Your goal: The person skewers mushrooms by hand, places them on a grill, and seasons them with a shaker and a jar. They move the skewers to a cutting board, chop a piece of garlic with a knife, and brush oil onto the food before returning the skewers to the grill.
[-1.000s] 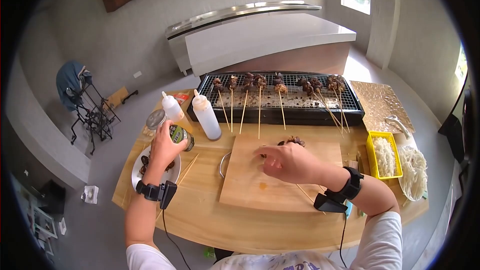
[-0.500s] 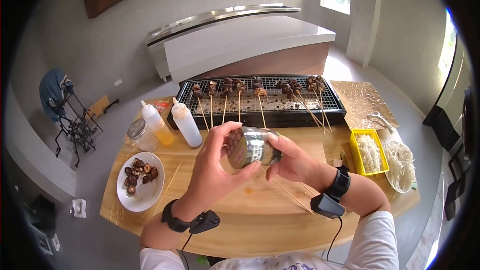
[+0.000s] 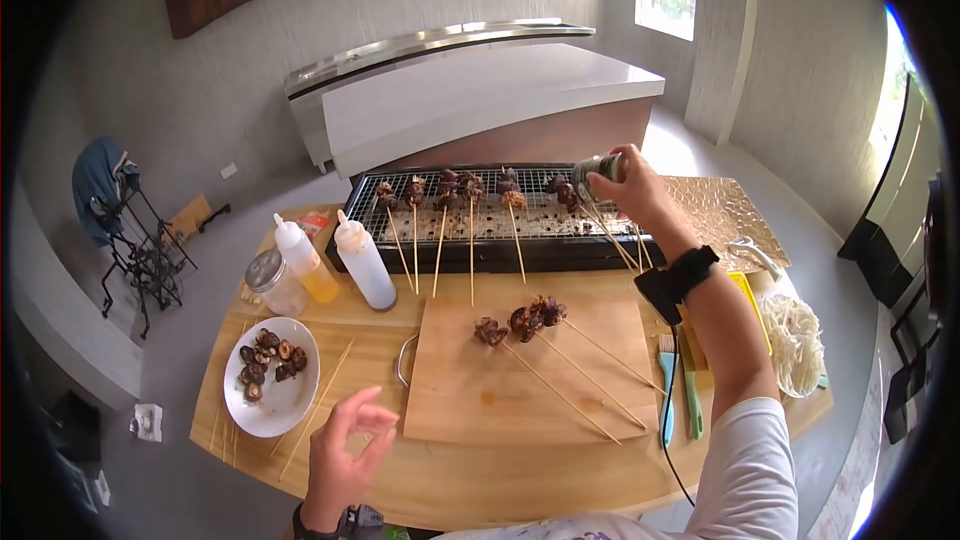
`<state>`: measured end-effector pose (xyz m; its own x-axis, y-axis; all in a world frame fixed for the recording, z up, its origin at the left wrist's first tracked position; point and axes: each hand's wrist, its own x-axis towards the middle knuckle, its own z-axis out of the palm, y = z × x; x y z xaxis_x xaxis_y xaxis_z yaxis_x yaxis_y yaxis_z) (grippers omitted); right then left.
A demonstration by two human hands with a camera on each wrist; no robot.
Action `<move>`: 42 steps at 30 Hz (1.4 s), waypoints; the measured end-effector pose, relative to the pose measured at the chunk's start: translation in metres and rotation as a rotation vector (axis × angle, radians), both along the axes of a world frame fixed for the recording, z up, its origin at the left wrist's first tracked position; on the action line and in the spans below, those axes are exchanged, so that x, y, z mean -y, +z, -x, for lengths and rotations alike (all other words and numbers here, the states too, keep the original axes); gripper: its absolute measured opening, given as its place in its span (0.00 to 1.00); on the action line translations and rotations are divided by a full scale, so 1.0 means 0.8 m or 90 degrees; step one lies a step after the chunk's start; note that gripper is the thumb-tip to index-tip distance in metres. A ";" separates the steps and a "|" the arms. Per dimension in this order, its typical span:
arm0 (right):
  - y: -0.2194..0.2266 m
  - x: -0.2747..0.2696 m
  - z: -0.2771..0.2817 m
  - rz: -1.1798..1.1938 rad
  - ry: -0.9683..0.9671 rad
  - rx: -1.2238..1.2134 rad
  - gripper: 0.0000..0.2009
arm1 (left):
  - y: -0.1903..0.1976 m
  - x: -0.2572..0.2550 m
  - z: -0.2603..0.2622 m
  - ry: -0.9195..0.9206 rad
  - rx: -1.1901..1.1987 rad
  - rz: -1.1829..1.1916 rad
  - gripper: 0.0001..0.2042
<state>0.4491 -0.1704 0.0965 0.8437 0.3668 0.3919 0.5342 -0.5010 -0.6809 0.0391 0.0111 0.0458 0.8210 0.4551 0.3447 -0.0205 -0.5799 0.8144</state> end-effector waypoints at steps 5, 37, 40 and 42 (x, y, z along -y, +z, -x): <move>0.030 0.012 -0.039 -0.278 0.052 -0.023 0.30 | -0.020 -0.002 0.041 0.076 0.006 0.072 0.16; -0.051 -0.121 0.288 -0.309 0.703 -0.924 0.23 | 0.059 -0.038 -0.055 -0.099 0.045 -0.316 0.31; -0.049 -0.138 0.276 -0.088 0.726 -0.930 0.28 | 0.060 -0.056 -0.051 -0.043 -0.058 -0.263 0.28; -0.039 -0.126 0.278 -0.036 0.673 -0.799 0.28 | 0.053 -0.086 -0.058 0.024 -0.103 -0.313 0.26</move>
